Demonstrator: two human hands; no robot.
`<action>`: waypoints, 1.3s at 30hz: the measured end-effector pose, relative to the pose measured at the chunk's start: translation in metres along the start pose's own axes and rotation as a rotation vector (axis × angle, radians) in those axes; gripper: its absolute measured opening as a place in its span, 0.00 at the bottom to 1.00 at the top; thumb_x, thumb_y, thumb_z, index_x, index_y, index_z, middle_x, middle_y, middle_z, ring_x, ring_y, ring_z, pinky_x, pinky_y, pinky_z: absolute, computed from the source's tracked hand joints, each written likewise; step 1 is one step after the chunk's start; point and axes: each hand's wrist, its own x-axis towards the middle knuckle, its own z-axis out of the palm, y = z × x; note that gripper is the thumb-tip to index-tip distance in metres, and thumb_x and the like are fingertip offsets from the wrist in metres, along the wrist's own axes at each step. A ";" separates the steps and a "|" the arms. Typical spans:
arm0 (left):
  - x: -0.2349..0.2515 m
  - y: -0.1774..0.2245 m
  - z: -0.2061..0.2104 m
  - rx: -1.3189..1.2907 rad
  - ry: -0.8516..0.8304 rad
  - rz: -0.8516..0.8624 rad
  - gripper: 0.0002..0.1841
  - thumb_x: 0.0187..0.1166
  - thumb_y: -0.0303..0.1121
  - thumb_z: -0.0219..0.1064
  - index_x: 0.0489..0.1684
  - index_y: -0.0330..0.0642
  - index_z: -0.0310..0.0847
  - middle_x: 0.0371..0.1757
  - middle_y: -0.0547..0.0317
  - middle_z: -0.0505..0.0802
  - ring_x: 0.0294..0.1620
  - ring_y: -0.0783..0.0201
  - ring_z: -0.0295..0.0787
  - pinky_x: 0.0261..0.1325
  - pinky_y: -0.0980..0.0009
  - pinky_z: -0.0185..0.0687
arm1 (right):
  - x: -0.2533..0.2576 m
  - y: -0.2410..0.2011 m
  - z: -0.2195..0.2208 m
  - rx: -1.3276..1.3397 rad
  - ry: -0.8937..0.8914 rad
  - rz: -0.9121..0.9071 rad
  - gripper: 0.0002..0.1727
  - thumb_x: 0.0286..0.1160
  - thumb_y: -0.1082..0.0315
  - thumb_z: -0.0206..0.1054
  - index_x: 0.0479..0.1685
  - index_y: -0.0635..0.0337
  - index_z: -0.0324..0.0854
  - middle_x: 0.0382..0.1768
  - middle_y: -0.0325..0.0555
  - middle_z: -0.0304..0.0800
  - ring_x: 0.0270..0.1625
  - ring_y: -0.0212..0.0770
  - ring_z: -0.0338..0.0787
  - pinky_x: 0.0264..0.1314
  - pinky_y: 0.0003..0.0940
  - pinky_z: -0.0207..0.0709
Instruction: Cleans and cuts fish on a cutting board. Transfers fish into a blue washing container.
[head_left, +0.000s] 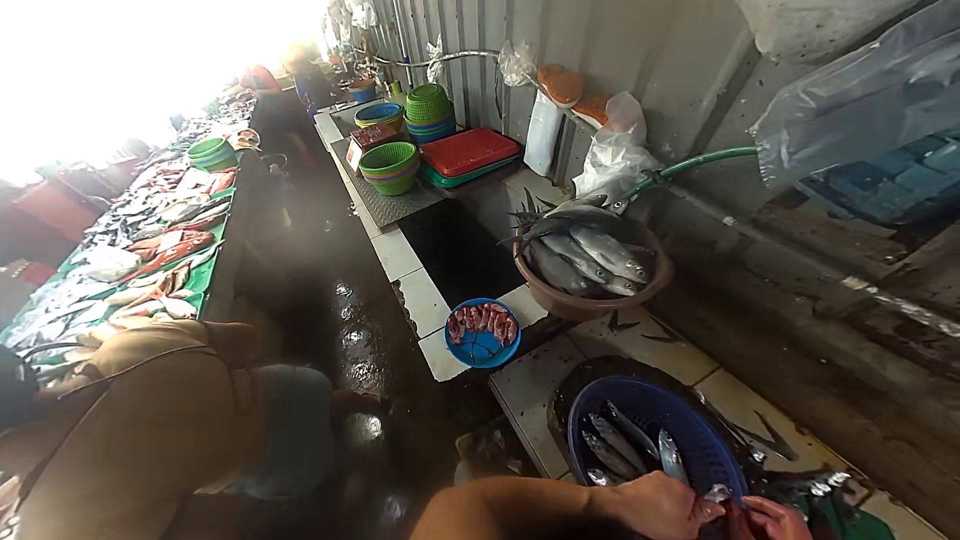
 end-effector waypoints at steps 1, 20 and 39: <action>0.001 -0.001 0.001 -0.013 0.013 -0.017 0.27 0.94 0.42 0.49 0.34 0.26 0.84 0.32 0.37 0.90 0.40 0.42 0.92 0.46 0.44 0.85 | -0.003 0.001 0.004 -0.050 0.036 -0.065 0.12 0.82 0.66 0.68 0.50 0.69 0.85 0.36 0.52 0.94 0.38 0.38 0.94 0.47 0.38 0.88; 0.000 -0.003 -0.008 0.036 -0.052 0.027 0.25 0.93 0.42 0.51 0.39 0.26 0.85 0.36 0.36 0.92 0.45 0.41 0.92 0.52 0.43 0.84 | -0.010 -0.003 0.016 0.214 -0.162 0.010 0.20 0.89 0.71 0.45 0.56 0.85 0.75 0.62 0.74 0.76 0.69 0.50 0.78 0.78 0.34 0.71; 0.017 -0.031 -0.059 0.538 0.072 -0.139 0.35 0.85 0.53 0.63 0.88 0.47 0.65 0.82 0.34 0.75 0.84 0.32 0.66 0.78 0.32 0.67 | -0.022 0.103 -0.101 -0.378 -0.329 0.742 0.41 0.85 0.40 0.59 0.85 0.66 0.66 0.76 0.76 0.73 0.76 0.72 0.79 0.77 0.69 0.72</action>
